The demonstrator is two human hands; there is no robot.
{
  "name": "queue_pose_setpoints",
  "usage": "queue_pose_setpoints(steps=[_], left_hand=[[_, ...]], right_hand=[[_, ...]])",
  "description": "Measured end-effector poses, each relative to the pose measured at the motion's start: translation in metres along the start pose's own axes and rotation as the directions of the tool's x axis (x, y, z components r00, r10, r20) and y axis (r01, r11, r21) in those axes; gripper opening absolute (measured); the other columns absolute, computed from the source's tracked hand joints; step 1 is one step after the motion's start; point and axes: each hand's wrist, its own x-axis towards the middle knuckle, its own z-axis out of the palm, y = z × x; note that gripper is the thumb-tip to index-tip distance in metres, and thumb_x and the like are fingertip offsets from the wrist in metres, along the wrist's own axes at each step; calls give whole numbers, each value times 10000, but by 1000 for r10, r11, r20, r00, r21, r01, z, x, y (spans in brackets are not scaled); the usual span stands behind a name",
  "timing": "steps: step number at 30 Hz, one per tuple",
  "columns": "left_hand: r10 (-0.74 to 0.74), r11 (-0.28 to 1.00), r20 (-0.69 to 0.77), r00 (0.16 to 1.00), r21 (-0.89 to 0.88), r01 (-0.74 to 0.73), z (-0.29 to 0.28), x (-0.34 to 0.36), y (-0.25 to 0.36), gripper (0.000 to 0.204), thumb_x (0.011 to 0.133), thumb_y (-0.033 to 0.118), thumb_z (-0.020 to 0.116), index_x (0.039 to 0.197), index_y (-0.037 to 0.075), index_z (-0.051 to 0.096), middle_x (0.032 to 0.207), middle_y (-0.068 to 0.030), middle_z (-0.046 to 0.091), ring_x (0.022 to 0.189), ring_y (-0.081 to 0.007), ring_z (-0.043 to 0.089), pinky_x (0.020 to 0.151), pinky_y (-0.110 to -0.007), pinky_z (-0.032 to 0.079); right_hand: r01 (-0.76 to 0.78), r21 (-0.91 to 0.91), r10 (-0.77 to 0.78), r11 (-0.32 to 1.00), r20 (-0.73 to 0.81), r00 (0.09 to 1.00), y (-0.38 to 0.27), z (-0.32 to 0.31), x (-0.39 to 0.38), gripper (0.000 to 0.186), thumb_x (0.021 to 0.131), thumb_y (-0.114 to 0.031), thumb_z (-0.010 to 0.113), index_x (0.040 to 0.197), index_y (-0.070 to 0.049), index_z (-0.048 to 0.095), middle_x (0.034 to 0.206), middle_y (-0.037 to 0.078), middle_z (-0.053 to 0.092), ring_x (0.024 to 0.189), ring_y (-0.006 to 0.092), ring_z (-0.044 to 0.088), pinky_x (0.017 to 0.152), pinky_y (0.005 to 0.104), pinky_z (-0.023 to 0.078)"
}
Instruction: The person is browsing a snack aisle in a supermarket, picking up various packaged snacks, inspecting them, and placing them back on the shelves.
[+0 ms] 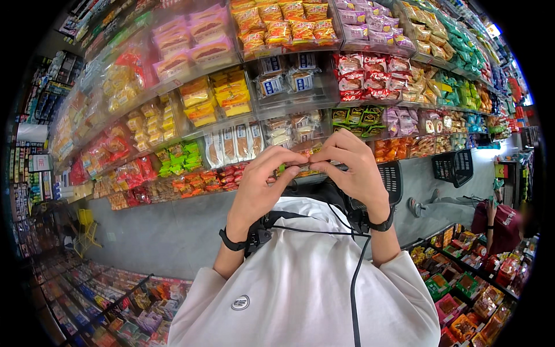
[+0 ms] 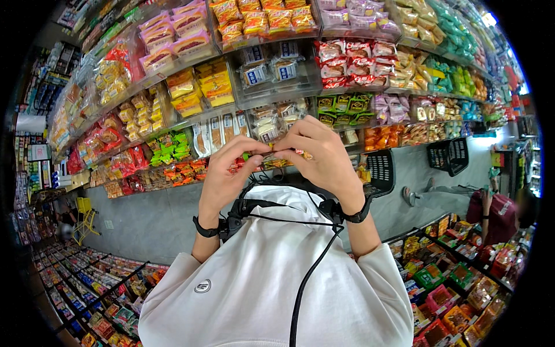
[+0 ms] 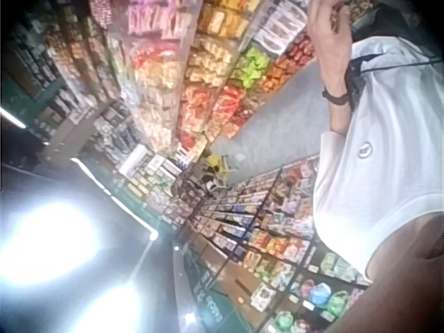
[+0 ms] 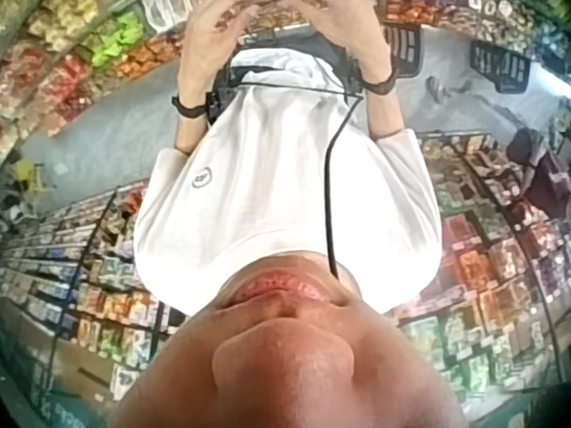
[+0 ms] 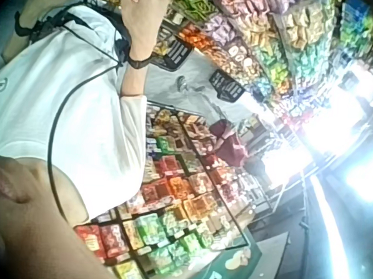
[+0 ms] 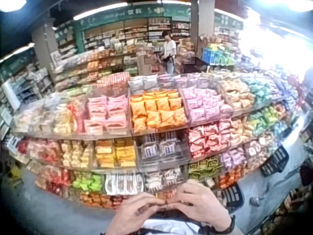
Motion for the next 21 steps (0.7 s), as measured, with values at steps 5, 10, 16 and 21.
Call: queue_pose_setpoints(steps=[5, 10, 16, 21], left_hand=[[100, 986, 76, 992, 128, -110, -7, -3, -9, 218, 972, -92, 689, 1128, 9, 804, 1106, -94, 742, 1003, -240, 723, 893, -359, 573], [34, 999, 49, 998, 1, -34, -6, -1, -4, 211, 944, -125, 686, 1074, 5, 790, 1080, -90, 727, 1021, -247, 714, 915, -361, 564], [14, 999, 70, 997, 43, -17, -4, 1, -2, 221, 902, -111, 763, 1090, 5, 763, 1084, -94, 717, 1048, -247, 710, 943, -356, 554], [-17, 1000, 27, 999, 26, 16, -7, 0, -1, 206, 910, -102, 764, 1085, 8, 765, 1090, -88, 718, 1052, -231, 707, 931, -350, 558]], right_hand=[[14, -9, -14, 1000, -9, 1000, -4, 1, 2, 115, 844, -82, 875, 952, -82, 837, 913, 41, 721, 897, 264, 652, 787, 389, 542], [-11, 39, 11, 999, -12, 1000, -9, 4, 2, 118, 855, -74, 864, 969, -77, 834, 945, 52, 729, 915, 269, 665, 814, 386, 548], [-47, 151, 50, 987, -16, 999, -9, 5, 3, 150, 875, -35, 834, 1023, -50, 811, 978, 67, 744, 947, 287, 674, 829, 398, 546], [-125, 222, 112, 967, 70, 991, -9, 7, 6, 155, 879, -33, 836, 1030, -46, 805, 972, 78, 732, 941, 281, 668, 835, 395, 537]])
